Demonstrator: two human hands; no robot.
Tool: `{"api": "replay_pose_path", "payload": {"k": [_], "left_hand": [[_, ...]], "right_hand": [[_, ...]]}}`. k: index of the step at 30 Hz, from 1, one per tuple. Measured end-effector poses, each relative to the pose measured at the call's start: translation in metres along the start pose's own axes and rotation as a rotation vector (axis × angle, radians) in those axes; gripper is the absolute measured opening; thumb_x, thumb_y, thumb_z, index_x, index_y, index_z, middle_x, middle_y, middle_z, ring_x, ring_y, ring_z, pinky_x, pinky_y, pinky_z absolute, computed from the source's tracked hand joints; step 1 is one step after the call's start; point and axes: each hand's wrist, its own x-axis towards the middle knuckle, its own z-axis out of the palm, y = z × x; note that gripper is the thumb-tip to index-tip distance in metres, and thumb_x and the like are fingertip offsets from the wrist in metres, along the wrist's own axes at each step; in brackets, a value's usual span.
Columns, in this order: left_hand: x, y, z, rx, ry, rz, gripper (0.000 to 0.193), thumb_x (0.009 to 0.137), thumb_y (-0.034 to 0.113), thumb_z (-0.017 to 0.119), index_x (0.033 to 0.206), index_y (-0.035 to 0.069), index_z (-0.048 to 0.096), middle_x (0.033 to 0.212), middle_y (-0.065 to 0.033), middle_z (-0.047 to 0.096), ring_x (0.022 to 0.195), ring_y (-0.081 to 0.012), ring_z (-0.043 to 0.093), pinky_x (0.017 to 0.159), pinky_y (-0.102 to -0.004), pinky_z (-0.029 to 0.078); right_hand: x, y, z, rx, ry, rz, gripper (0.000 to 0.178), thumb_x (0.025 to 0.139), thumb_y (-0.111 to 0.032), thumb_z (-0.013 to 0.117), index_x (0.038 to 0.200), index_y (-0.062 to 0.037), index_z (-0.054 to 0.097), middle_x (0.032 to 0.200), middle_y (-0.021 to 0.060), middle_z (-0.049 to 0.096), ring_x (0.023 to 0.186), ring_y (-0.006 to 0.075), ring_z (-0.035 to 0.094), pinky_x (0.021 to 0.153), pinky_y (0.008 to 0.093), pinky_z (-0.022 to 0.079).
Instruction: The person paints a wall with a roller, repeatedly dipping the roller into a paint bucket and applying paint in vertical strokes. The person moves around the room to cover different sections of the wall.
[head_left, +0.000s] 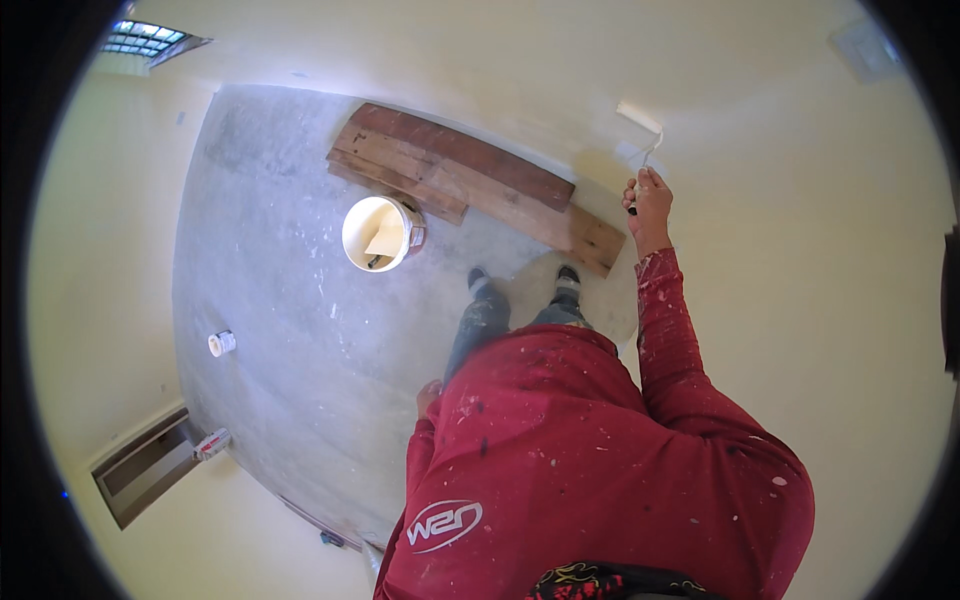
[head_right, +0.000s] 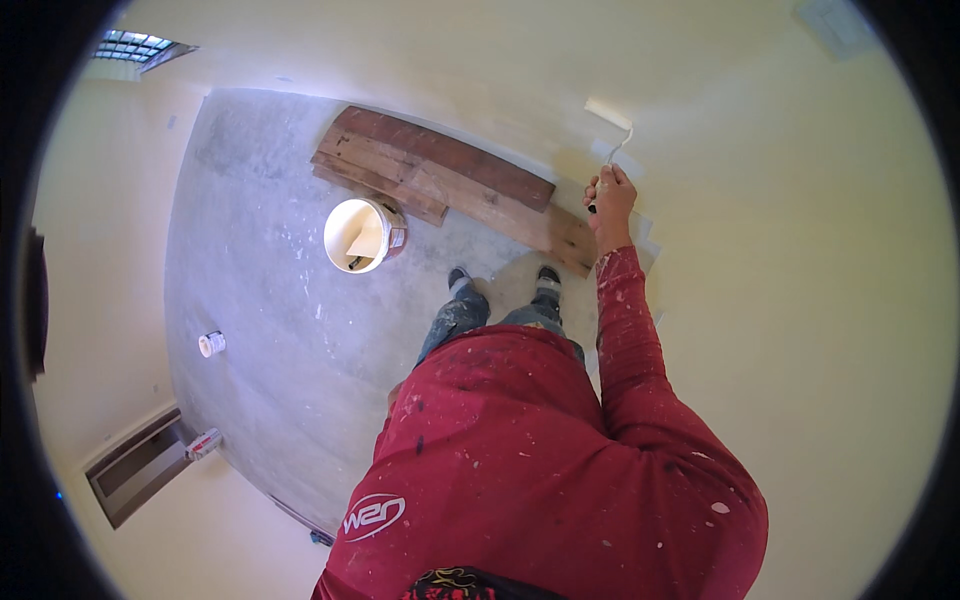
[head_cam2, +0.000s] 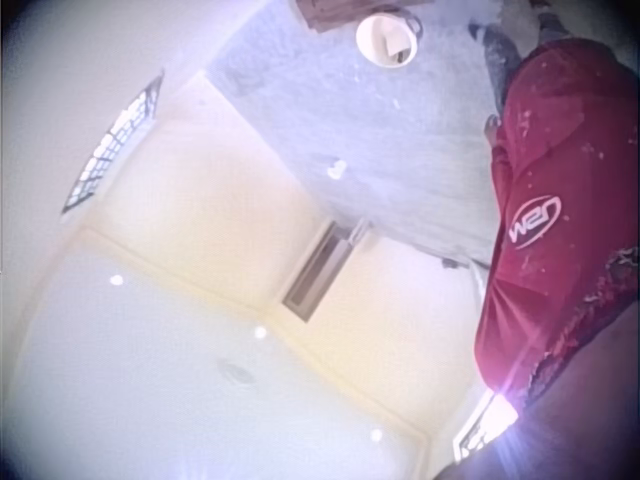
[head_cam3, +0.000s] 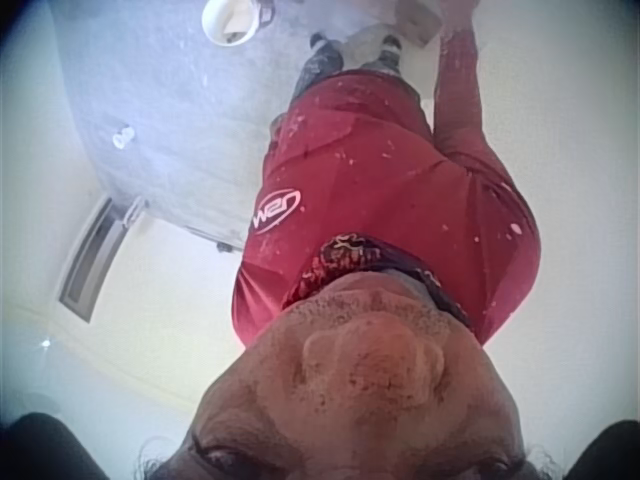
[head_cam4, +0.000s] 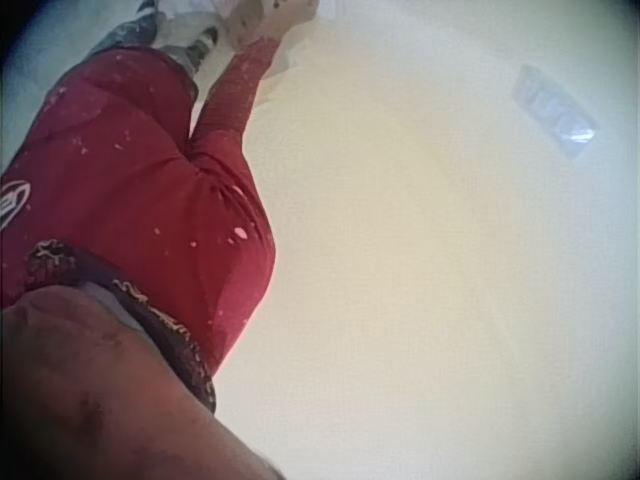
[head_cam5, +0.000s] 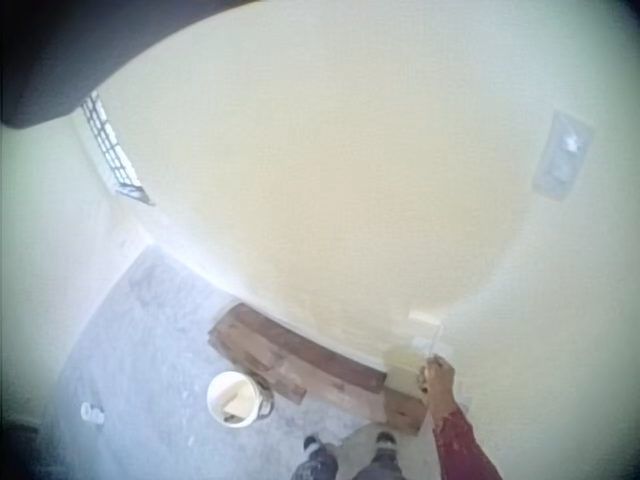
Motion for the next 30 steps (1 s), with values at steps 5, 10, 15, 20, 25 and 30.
{"api": "replay_pose_path", "payload": {"k": [5, 10, 15, 20, 25, 30], "left_hand": [[0.01, 0.017, 0.013, 0.316, -0.034, 0.243, 0.036, 0.1, 0.027, 0.063, 0.121, -0.001, 0.075, 0.118, -0.0168, 0.078, 0.109, -0.0266, 0.073, 0.095, -0.0396, 0.057], [-0.005, 0.102, 0.014, 0.415, -0.025, 0.301, 0.037, 0.099, 0.028, 0.064, 0.119, -0.002, 0.073, 0.116, -0.0167, 0.078, 0.105, -0.0287, 0.074, 0.091, -0.0411, 0.058], [-0.003, 0.121, 0.01, 0.14, -0.104, 0.031, 0.041, 0.099, 0.028, 0.064, 0.126, -0.002, 0.072, 0.121, -0.0194, 0.077, 0.109, -0.0311, 0.074, 0.095, -0.0417, 0.058], [0.007, 0.011, -0.011, 0.43, -0.031, 0.23, 0.04, 0.1, 0.028, 0.063, 0.124, -0.002, 0.074, 0.121, -0.0194, 0.077, 0.111, -0.0287, 0.073, 0.099, -0.0394, 0.056], [0.03, 0.019, 0.004, 0.252, -0.081, 0.146, 0.039, 0.101, 0.028, 0.063, 0.124, -0.002, 0.074, 0.122, -0.018, 0.077, 0.114, -0.0296, 0.072, 0.099, -0.0396, 0.056], [0.016, 0.074, 0.01, -0.03, -0.097, -0.033, 0.04, 0.103, 0.027, 0.062, 0.132, 0.001, 0.071, 0.121, -0.0139, 0.077, 0.111, -0.0267, 0.073, 0.094, -0.0396, 0.058]], "right_hand": [[0.003, 0.003, 0.006, -0.034, 0.017, -0.011, 0.033, 0.107, -0.014, 0.062, 0.136, -0.0008, 0.056, 0.084, 0.0077, 0.06, 0.058, 0.0154, 0.055, 0.048, 0.0313, 0.045], [0.07, 0.048, -0.006, -0.015, 0.086, 0.054, 0.024, 0.106, -0.013, 0.062, 0.128, -0.0029, 0.06, 0.084, 0.0081, 0.06, 0.058, 0.0155, 0.055, 0.049, 0.0303, 0.045], [0.085, 0.047, -0.025, -0.062, 0.057, 0.072, 0.024, 0.106, -0.013, 0.062, 0.128, -0.003, 0.06, 0.085, 0.0083, 0.06, 0.058, 0.0153, 0.055, 0.049, 0.0296, 0.045], [0.004, -0.003, -0.013, -0.037, 0.069, 0.01, 0.035, 0.107, -0.015, 0.061, 0.139, -0.0017, 0.058, 0.081, 0.0064, 0.059, 0.055, 0.0137, 0.054, 0.046, 0.0293, 0.043], [-0.003, -0.023, -0.024, -0.079, 0.088, -0.042, 0.043, 0.108, -0.017, 0.061, 0.147, 0.0, 0.055, 0.08, 0.0057, 0.059, 0.054, 0.0128, 0.053, 0.045, 0.0294, 0.043], [-0.006, -0.032, -0.022, -0.08, 0.073, -0.077, 0.044, 0.108, -0.017, 0.061, 0.148, 0.0014, 0.054, 0.08, 0.0062, 0.06, 0.054, 0.013, 0.054, 0.045, 0.0292, 0.044]]}}
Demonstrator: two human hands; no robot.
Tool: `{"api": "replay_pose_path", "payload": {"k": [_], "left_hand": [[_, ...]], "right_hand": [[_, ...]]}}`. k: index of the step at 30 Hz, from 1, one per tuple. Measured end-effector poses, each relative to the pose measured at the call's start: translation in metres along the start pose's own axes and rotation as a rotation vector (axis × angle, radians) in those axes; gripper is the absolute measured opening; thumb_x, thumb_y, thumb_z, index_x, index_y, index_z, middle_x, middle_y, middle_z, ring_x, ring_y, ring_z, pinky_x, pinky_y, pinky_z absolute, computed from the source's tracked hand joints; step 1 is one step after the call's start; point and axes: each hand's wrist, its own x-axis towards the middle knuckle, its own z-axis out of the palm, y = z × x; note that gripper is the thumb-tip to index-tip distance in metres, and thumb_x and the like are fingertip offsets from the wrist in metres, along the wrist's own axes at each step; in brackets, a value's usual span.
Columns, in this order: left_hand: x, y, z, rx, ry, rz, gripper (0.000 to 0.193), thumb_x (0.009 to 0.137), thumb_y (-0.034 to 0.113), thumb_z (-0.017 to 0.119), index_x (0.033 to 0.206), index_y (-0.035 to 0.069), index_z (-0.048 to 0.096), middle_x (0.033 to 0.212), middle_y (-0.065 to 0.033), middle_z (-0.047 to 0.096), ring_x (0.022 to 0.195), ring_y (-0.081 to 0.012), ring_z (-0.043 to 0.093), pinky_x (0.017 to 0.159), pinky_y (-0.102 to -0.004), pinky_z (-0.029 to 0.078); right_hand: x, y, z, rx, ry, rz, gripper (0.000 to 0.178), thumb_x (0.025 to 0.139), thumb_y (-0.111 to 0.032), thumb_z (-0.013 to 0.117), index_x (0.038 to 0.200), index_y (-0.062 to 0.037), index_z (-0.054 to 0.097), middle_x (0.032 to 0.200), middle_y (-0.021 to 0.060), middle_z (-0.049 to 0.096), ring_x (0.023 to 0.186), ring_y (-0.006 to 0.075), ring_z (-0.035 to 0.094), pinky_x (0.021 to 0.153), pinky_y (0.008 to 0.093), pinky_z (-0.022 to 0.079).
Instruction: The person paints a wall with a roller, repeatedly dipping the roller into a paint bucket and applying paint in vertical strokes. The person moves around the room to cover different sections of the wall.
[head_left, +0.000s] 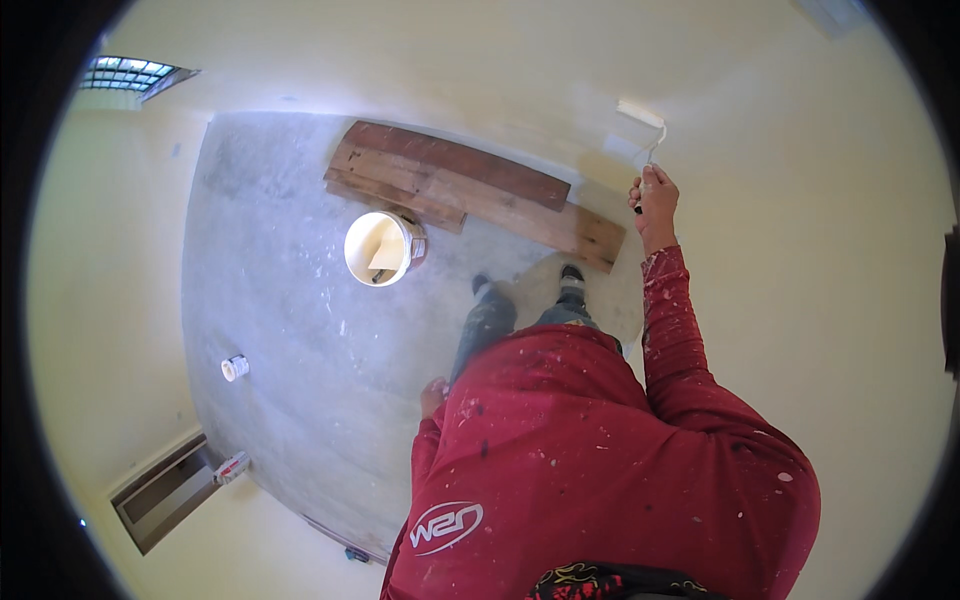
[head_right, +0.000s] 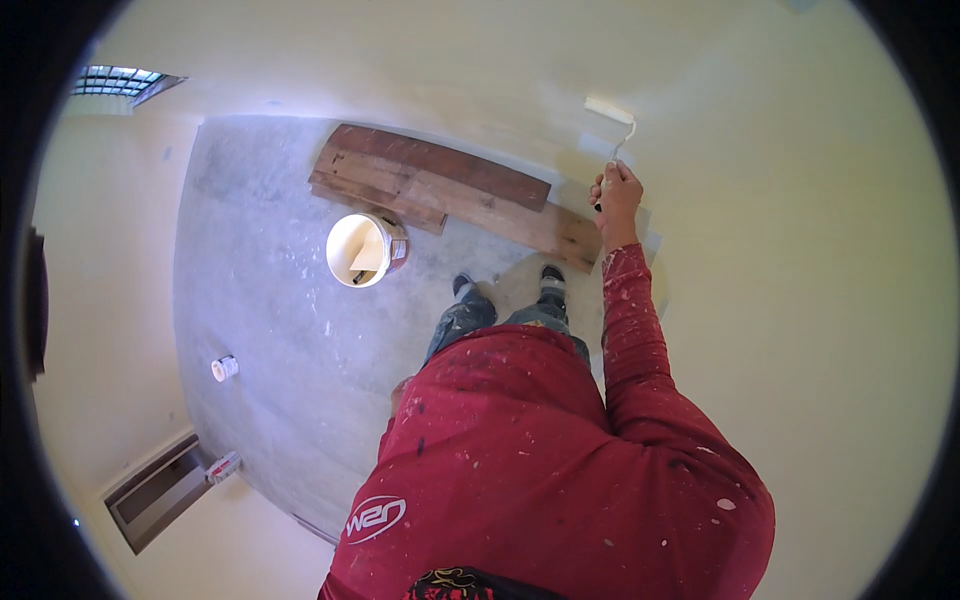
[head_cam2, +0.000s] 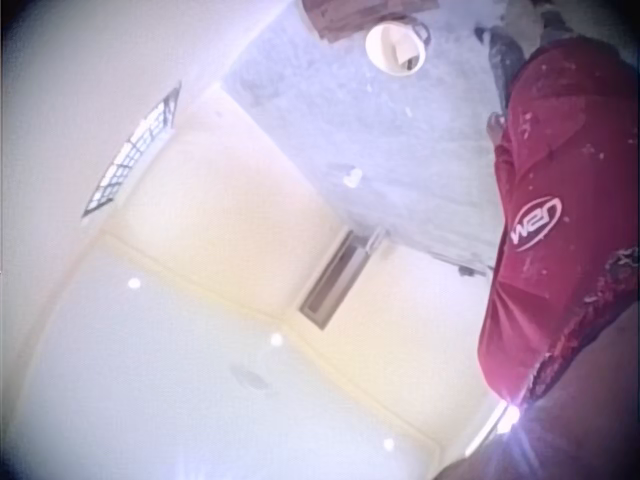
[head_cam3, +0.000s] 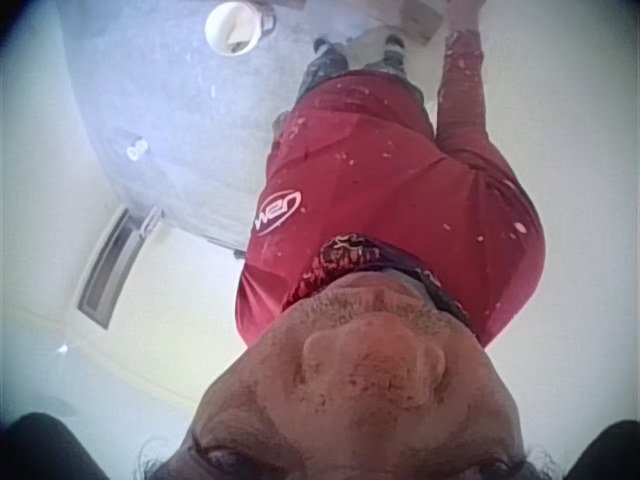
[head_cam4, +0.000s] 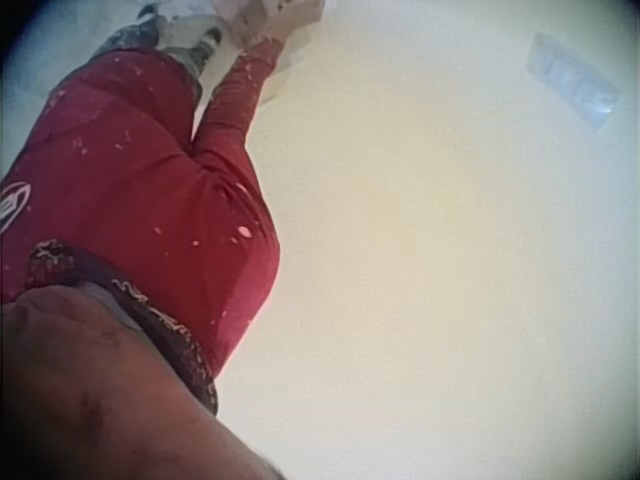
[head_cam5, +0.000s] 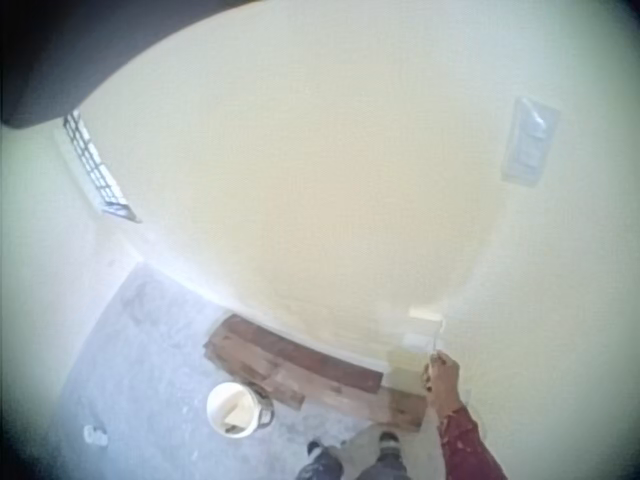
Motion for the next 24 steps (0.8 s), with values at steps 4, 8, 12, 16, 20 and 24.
{"api": "replay_pose_path", "payload": {"k": [4, 8, 12, 16, 20, 24], "left_hand": [[-0.021, 0.008, -0.005, 0.159, -0.013, 0.148, 0.039, 0.103, 0.024, 0.061, 0.133, 0.002, 0.07, 0.121, -0.018, 0.076, 0.11, -0.0286, 0.074, 0.093, -0.0409, 0.059], [-0.002, -0.022, -0.002, 0.379, 0.032, 0.233, 0.035, 0.102, 0.022, 0.061, 0.127, 0.001, 0.074, 0.122, -0.0192, 0.077, 0.111, -0.0292, 0.074, 0.097, -0.0405, 0.058], [0.017, -0.047, -0.005, 0.351, 0.079, 0.243, 0.032, 0.101, 0.021, 0.061, 0.121, 0.002, 0.077, 0.123, -0.0185, 0.077, 0.114, -0.0296, 0.074, 0.1, -0.0395, 0.057], [0.016, -0.056, -0.009, 0.378, 0.047, 0.218, 0.033, 0.1, 0.021, 0.061, 0.122, 0.002, 0.077, 0.124, -0.0179, 0.077, 0.116, -0.0301, 0.073, 0.102, -0.0389, 0.056], [0.003, -0.079, -0.007, 0.42, 0.089, 0.272, 0.033, 0.1, 0.02, 0.061, 0.122, 0.0, 0.076, 0.125, -0.0178, 0.077, 0.117, -0.0302, 0.072, 0.103, -0.039, 0.055], [0.013, -0.07, 0.004, 0.471, 0.059, 0.34, 0.036, 0.102, 0.024, 0.058, 0.123, 0.0, 0.075, 0.127, -0.0187, 0.075, 0.12, -0.0325, 0.071, 0.104, -0.0401, 0.054]], "right_hand": [[0.024, 0.034, -0.001, -0.005, 0.013, 0.072, 0.041, 0.108, -0.015, 0.061, 0.146, -0.0006, 0.053, 0.082, 0.0073, 0.061, 0.056, 0.0136, 0.055, 0.046, 0.0295, 0.045], [0.077, 0.076, -0.016, 0.057, 0.031, 0.161, 0.027, 0.107, -0.014, 0.061, 0.133, -0.0037, 0.059, 0.086, 0.0088, 0.061, 0.058, 0.0151, 0.056, 0.048, 0.0293, 0.045], [0.091, 0.082, -0.02, 0.061, 0.002, 0.203, 0.038, 0.107, -0.012, 0.06, 0.144, -0.0026, 0.054, 0.083, 0.0088, 0.061, 0.057, 0.0151, 0.056, 0.047, 0.031, 0.045], [0.078, 0.068, -0.026, 0.073, -0.006, 0.148, 0.037, 0.107, -0.013, 0.061, 0.142, -0.0012, 0.057, 0.083, 0.008, 0.06, 0.056, 0.0147, 0.055, 0.046, 0.0311, 0.045], [0.011, 0.026, -0.015, 0.058, -0.004, 0.061, 0.041, 0.107, -0.015, 0.062, 0.145, -0.0002, 0.056, 0.082, 0.0069, 0.06, 0.055, 0.0136, 0.054, 0.045, 0.0305, 0.045], [0.006, 0.015, -0.024, 0.058, 0.004, 0.009, 0.046, 0.107, -0.017, 0.062, 0.15, -0.0001, 0.053, 0.081, 0.0057, 0.06, 0.055, 0.0125, 0.054, 0.044, 0.0294, 0.044]]}}
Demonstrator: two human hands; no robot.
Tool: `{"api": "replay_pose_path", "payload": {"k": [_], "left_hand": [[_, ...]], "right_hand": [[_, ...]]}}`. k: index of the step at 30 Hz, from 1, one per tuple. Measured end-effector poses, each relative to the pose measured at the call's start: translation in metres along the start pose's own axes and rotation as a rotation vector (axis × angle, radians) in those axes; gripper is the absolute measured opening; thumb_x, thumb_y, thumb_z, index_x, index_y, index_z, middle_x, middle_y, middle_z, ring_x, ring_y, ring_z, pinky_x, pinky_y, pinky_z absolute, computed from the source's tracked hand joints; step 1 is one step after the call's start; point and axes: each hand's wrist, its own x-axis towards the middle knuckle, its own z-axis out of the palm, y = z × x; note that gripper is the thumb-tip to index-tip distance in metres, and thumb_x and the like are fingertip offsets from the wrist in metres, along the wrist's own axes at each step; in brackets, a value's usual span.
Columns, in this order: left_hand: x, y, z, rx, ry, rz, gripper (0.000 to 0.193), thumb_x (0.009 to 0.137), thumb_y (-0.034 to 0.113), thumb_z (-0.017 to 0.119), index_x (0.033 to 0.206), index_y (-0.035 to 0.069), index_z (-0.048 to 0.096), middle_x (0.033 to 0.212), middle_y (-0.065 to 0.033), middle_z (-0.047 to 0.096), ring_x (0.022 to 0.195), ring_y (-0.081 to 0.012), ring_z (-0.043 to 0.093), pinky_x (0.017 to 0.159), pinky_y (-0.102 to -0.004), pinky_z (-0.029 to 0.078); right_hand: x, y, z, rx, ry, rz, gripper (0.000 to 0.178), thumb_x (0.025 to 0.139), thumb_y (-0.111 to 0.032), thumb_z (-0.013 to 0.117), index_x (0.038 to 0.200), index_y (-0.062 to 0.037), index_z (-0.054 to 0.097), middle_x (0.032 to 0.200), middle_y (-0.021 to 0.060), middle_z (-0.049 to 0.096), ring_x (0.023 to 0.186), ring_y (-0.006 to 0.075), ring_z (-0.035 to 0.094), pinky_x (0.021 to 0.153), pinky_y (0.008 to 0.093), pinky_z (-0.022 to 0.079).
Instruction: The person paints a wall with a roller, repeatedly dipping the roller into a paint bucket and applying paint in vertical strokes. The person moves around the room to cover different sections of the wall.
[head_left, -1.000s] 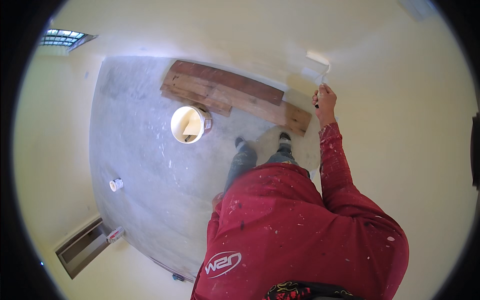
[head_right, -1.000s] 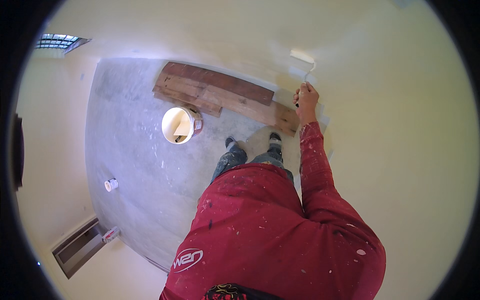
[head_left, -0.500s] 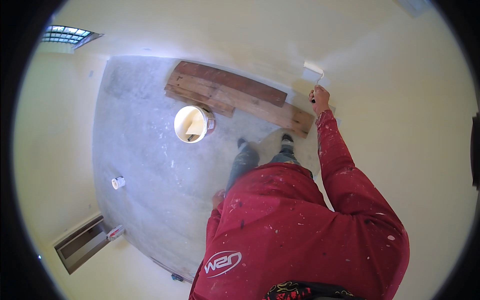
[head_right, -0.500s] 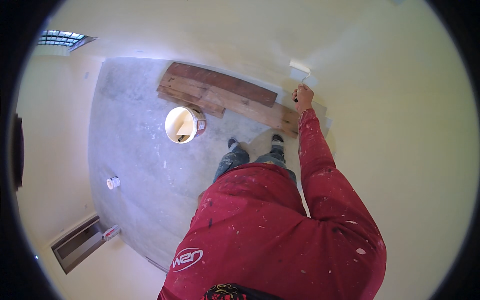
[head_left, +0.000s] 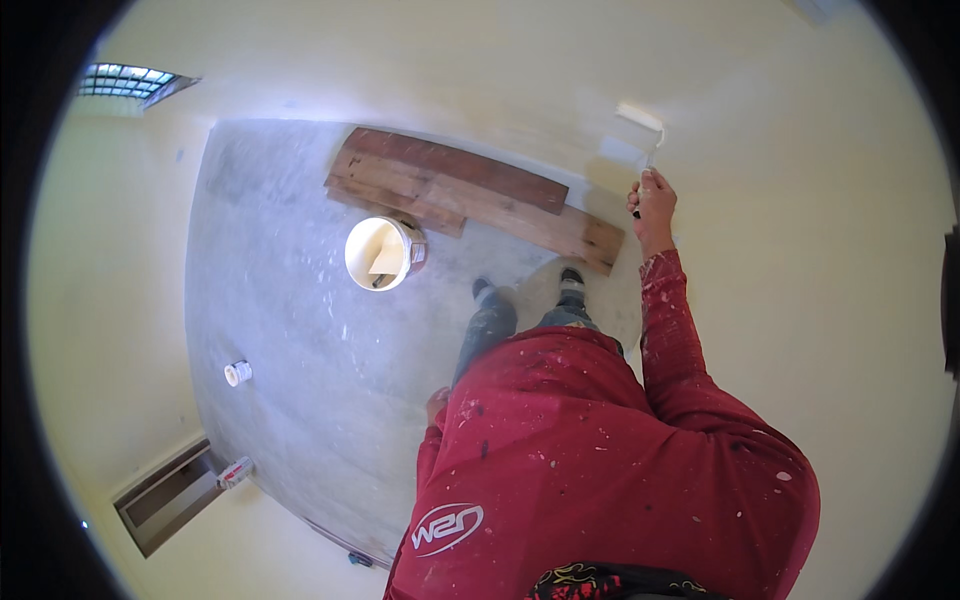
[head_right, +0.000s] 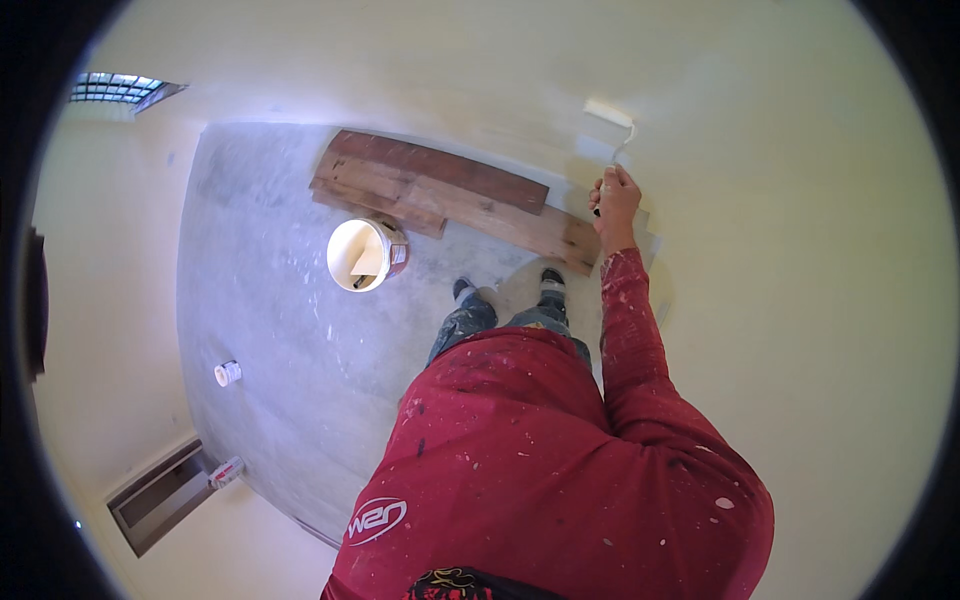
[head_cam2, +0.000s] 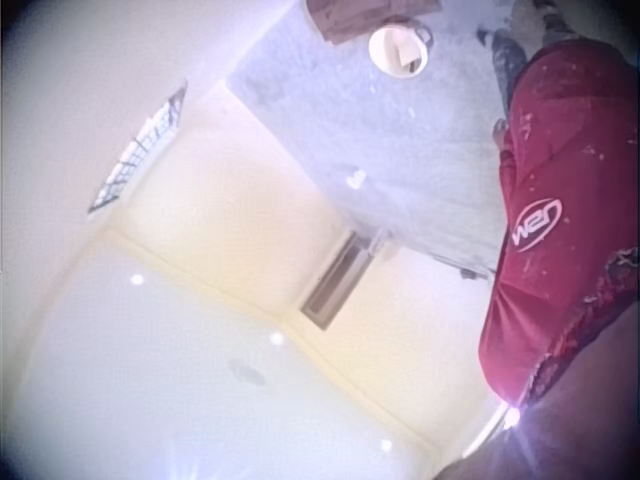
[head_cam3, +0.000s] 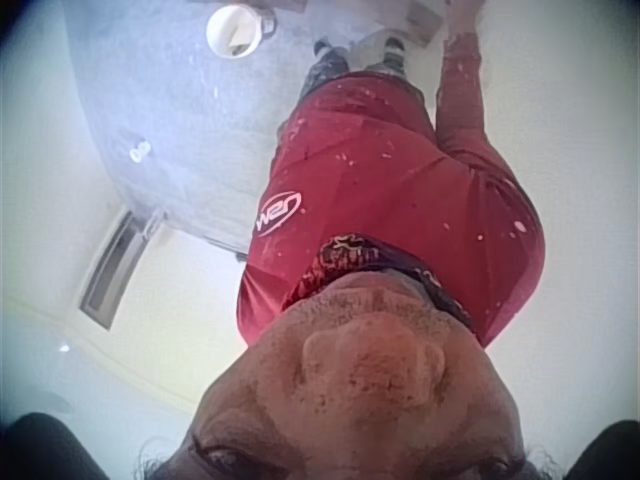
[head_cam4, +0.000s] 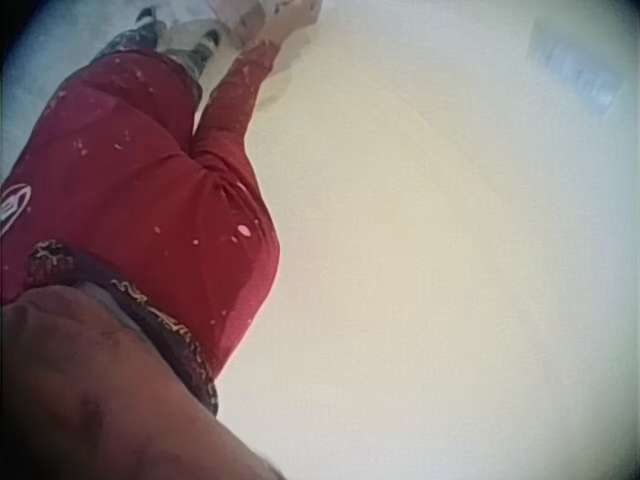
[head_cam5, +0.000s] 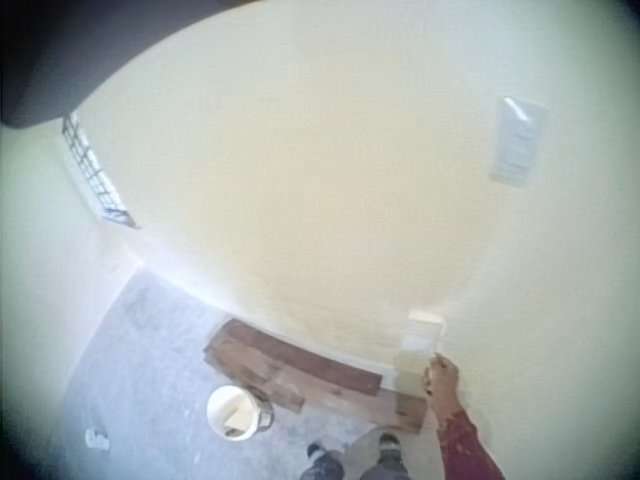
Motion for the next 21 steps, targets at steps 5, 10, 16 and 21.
{"api": "replay_pose_path", "payload": {"k": [5, 10, 16, 21], "left_hand": [[0.011, 0.018, 0.002, -0.038, -0.027, -0.071, 0.034, 0.101, 0.021, 0.061, 0.124, 0.0, 0.074, 0.126, -0.0196, 0.076, 0.12, -0.0328, 0.071, 0.104, -0.0409, 0.054], [0.002, 0.015, -0.004, -0.061, 0.033, -0.119, 0.033, 0.098, 0.015, 0.063, 0.125, -0.001, 0.074, 0.124, -0.0193, 0.077, 0.115, -0.031, 0.073, 0.1, -0.0393, 0.056], [0.015, 0.038, -0.005, -0.189, -0.076, -0.136, 0.033, 0.099, 0.018, 0.065, 0.125, -0.001, 0.074, 0.124, -0.0186, 0.077, 0.114, -0.0289, 0.073, 0.099, -0.0385, 0.056], [0.014, 0.021, -0.017, 0.06, -0.053, -0.055, 0.035, 0.099, 0.02, 0.07, 0.126, -0.001, 0.074, 0.119, -0.0158, 0.079, 0.109, -0.0255, 0.074, 0.097, -0.0366, 0.057]], "right_hand": [[0.002, -0.005, -0.006, -0.008, -0.004, 0.018, 0.047, 0.108, -0.018, 0.062, 0.151, 0.0003, 0.053, 0.08, 0.0051, 0.059, 0.053, 0.0122, 0.053, 0.044, 0.0298, 0.044], [0.011, 0.011, -0.016, -0.027, -0.008, 0.052, 0.044, 0.107, -0.017, 0.062, 0.148, -0.0014, 0.054, 0.081, 0.0059, 0.06, 0.054, 0.0124, 0.053, 0.045, 0.0293, 0.044], [0.082, 0.049, -0.05, -0.035, 0.041, 0.139, 0.041, 0.106, -0.015, 0.064, 0.145, -0.0057, 0.057, 0.083, 0.0062, 0.061, 0.057, 0.0131, 0.054, 0.047, 0.0281, 0.044], [0.054, 0.029, -0.06, 0.01, 0.005, 0.112, 0.042, 0.106, -0.017, 0.065, 0.145, -0.0042, 0.057, 0.082, 0.0059, 0.061, 0.057, 0.0131, 0.055, 0.047, 0.0281, 0.044]]}}
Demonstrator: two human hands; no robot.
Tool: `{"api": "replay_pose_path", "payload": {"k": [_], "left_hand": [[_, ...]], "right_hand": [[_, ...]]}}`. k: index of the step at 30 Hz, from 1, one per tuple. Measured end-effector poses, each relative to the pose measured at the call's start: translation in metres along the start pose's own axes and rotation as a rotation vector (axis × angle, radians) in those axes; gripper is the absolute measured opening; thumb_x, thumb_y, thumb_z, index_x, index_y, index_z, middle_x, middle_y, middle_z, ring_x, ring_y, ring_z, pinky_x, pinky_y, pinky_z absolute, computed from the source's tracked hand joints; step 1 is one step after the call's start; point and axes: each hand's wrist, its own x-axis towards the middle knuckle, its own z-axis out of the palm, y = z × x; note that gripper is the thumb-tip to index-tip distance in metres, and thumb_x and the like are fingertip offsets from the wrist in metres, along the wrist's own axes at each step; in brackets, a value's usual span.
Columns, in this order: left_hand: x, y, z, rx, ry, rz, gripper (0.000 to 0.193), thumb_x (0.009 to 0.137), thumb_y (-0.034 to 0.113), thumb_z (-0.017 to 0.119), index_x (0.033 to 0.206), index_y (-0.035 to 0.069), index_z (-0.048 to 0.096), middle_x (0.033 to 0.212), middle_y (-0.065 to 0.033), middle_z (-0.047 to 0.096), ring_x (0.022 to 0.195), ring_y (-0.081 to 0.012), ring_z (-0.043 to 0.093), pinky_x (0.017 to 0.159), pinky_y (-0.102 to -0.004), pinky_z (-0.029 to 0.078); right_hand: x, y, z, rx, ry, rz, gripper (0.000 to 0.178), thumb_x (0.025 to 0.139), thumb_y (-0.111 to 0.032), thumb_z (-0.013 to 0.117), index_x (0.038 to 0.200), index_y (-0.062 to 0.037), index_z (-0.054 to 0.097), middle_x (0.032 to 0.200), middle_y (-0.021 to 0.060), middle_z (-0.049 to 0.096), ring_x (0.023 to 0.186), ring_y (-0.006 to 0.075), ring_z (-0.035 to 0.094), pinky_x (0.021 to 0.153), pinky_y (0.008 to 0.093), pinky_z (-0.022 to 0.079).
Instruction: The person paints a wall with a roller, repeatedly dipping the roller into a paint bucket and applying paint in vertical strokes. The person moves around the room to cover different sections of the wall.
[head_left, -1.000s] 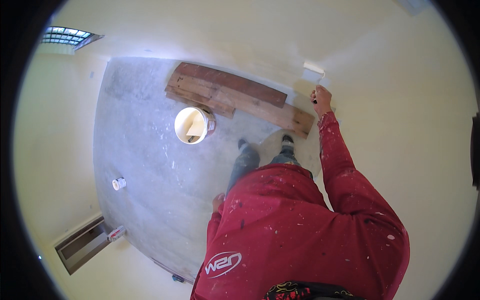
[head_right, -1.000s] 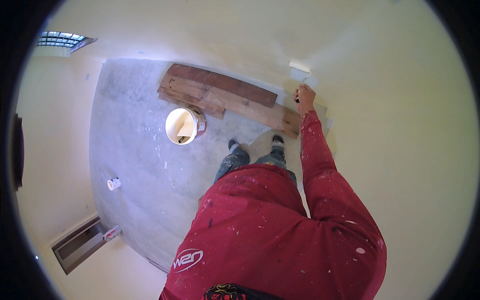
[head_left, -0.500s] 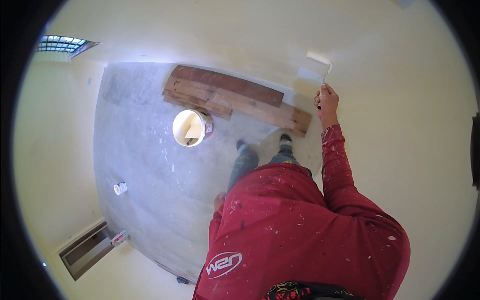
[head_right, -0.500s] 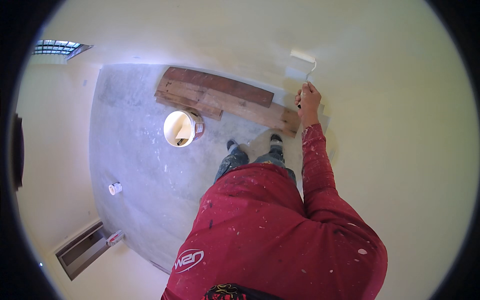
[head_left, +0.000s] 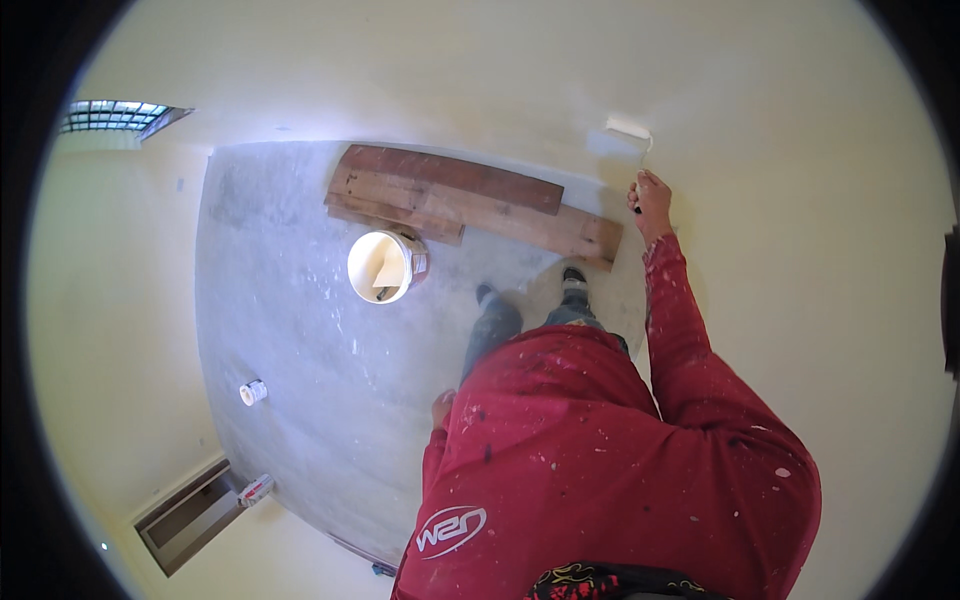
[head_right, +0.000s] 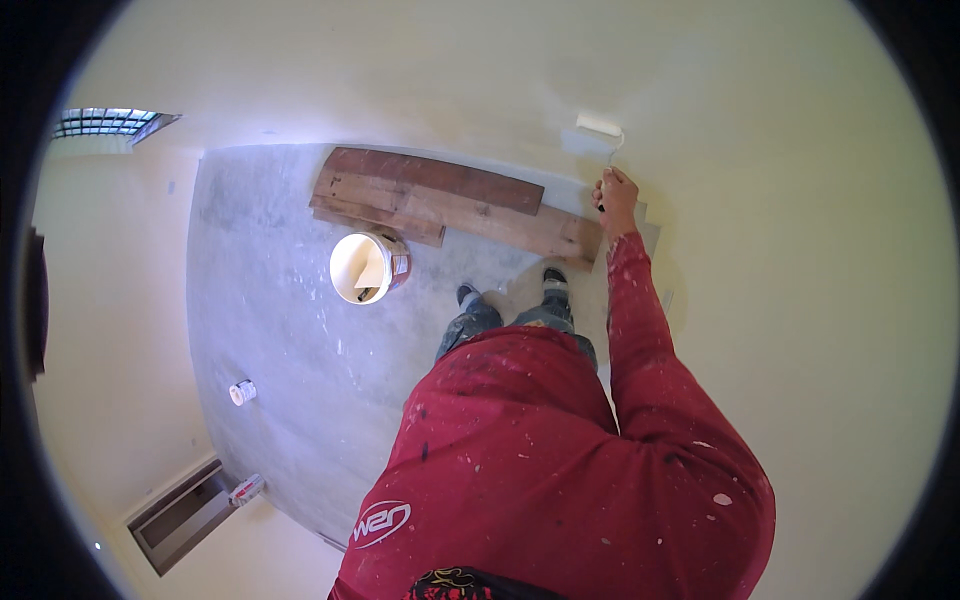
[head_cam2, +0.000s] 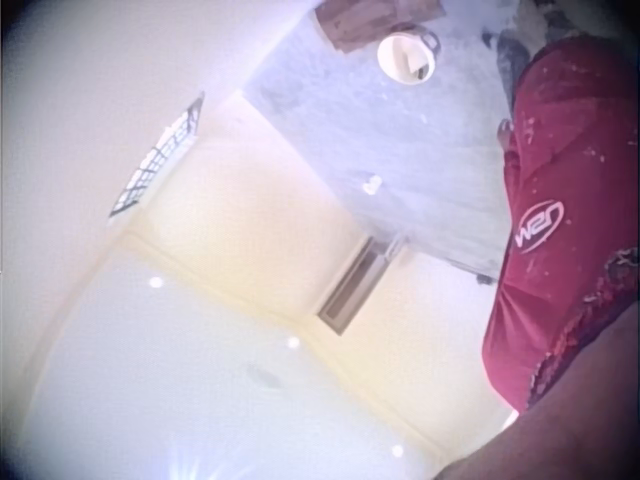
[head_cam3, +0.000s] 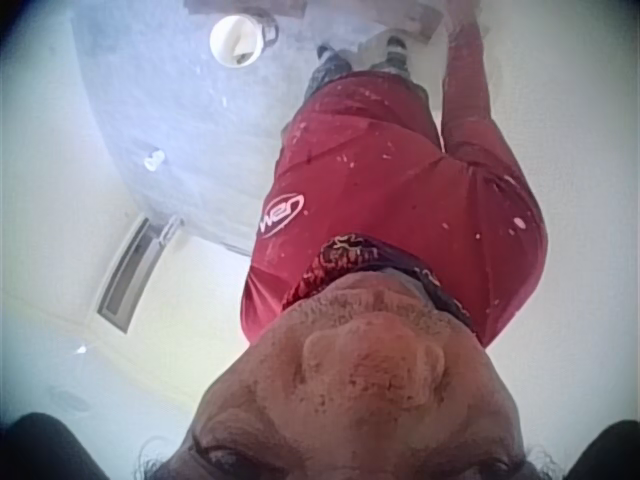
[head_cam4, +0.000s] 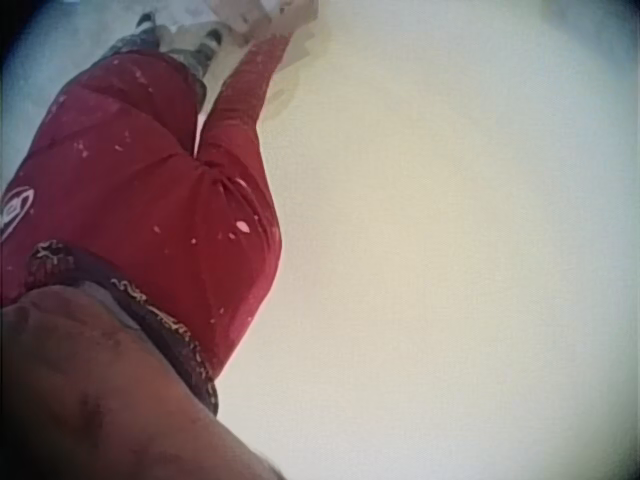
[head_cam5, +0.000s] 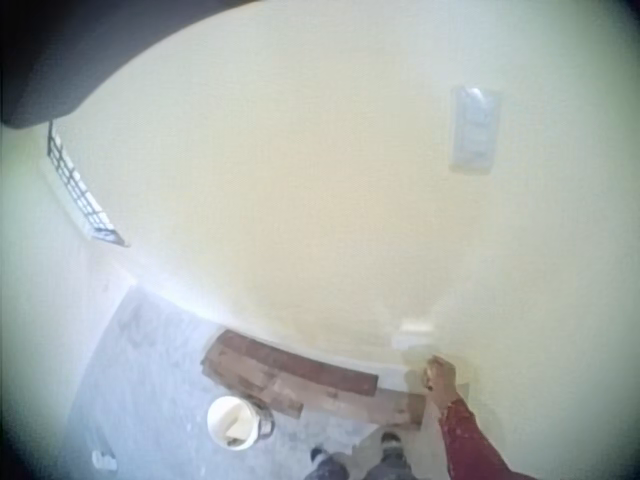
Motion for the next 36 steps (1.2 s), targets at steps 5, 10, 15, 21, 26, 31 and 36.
{"api": "replay_pose_path", "payload": {"k": [5, 10, 15, 21, 26, 31, 36], "left_hand": [[-0.011, 0.005, 0.017, -0.298, -0.04, -0.115, 0.038, 0.097, 0.024, 0.073, 0.126, 0.0, 0.074, 0.117, -0.0149, 0.079, 0.107, -0.0229, 0.074, 0.096, -0.0357, 0.057], [0.009, 0.013, 0.022, -0.218, -0.052, -0.022, 0.039, 0.097, 0.026, 0.073, 0.127, 0.001, 0.075, 0.118, -0.0147, 0.079, 0.108, -0.0227, 0.074, 0.096, -0.0358, 0.057], [0.004, 0.006, 0.013, 0.048, 0.071, 0.14, 0.041, 0.097, 0.03, 0.073, 0.125, 0.0, 0.075, 0.12, -0.0156, 0.079, 0.11, -0.024, 0.073, 0.096, -0.0362, 0.057], [0.007, 0.03, 0.017, -0.16, -0.052, -0.049, 0.04, 0.098, 0.028, 0.072, 0.125, -0.001, 0.074, 0.121, -0.0166, 0.078, 0.11, -0.0251, 0.074, 0.098, -0.036, 0.057], [0.01, 0.031, 0.005, -0.152, -0.014, -0.046, 0.04, 0.098, 0.028, 0.072, 0.126, 0.0, 0.074, 0.123, -0.0169, 0.078, 0.112, -0.026, 0.074, 0.098, -0.0371, 0.057], [-0.013, 0.016, 0.019, -0.15, -0.01, -0.037, 0.04, 0.098, 0.03, 0.071, 0.127, 0.001, 0.074, 0.125, -0.0176, 0.077, 0.115, -0.0283, 0.073, 0.099, -0.0378, 0.056], [0.007, 0.02, 0.027, -0.062, -0.074, 0.078, 0.042, 0.098, 0.034, 0.068, 0.125, 0.003, 0.075, 0.123, -0.0184, 0.076, 0.114, -0.0303, 0.073, 0.1, -0.0384, 0.056]], "right_hand": [[-0.066, -0.049, 0.004, -0.01, 0.022, -0.101, 0.041, 0.106, -0.018, 0.064, 0.144, -0.0015, 0.06, 0.08, 0.0049, 0.06, 0.055, 0.012, 0.054, 0.045, 0.0286, 0.044], [-0.035, -0.038, -0.01, -0.019, 0.031, -0.064, 0.043, 0.107, -0.019, 0.064, 0.146, -0.0022, 0.059, 0.079, 0.0042, 0.06, 0.054, 0.0114, 0.054, 0.045, 0.0289, 0.044], [-0.05, -0.041, -0.005, -0.053, -0.002, -0.072, 0.042, 0.107, -0.019, 0.064, 0.145, -0.0025, 0.059, 0.078, 0.0044, 0.06, 0.054, 0.0111, 0.054, 0.045, 0.0294, 0.044], [0.019, -0.003, -0.024, -0.015, 0.074, 0.029, 0.041, 0.107, -0.017, 0.063, 0.145, -0.0023, 0.059, 0.079, 0.0056, 0.061, 0.054, 0.0121, 0.055, 0.045, 0.029, 0.044], [0.024, -0.006, -0.044, 0.027, 0.018, 0.016, 0.038, 0.105, -0.017, 0.067, 0.14, -0.0049, 0.06, 0.083, 0.0064, 0.063, 0.056, 0.0126, 0.055, 0.047, 0.0278, 0.045], [-0.052, -0.062, -0.041, 0.007, -0.019, -0.079, 0.044, 0.105, -0.017, 0.068, 0.145, -0.0036, 0.058, 0.083, 0.0063, 0.063, 0.056, 0.0116, 0.054, 0.047, 0.0268, 0.044], [-0.035, -0.059, -0.05, -0.01, 0.019, -0.057, 0.047, 0.105, -0.018, 0.069, 0.147, -0.0029, 0.057, 0.083, 0.0058, 0.063, 0.056, 0.0108, 0.053, 0.046, 0.0262, 0.042]]}}
